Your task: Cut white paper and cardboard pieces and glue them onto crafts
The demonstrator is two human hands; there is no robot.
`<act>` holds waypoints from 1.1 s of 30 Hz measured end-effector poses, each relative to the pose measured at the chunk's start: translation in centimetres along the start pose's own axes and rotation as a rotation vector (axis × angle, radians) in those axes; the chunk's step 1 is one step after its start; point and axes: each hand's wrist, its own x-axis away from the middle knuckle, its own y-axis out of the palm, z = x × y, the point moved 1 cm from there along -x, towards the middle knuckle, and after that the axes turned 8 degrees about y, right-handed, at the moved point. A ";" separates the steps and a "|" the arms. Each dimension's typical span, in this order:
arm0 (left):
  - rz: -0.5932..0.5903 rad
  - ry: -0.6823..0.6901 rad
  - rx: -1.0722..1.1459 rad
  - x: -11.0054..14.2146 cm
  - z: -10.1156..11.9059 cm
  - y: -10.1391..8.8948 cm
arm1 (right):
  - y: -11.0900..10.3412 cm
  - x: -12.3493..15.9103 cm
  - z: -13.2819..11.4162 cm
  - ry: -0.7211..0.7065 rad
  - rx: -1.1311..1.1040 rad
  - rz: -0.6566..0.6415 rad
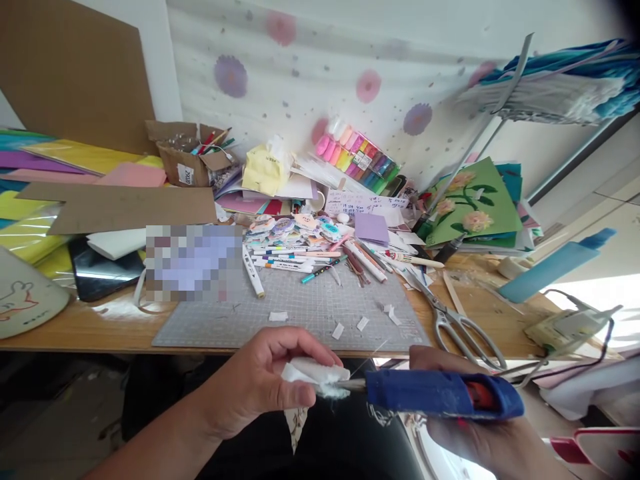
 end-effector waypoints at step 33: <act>0.463 -0.046 0.140 -0.6 -2.0 0.7 | -2.8 -0.2 1.5 -0.336 0.493 0.470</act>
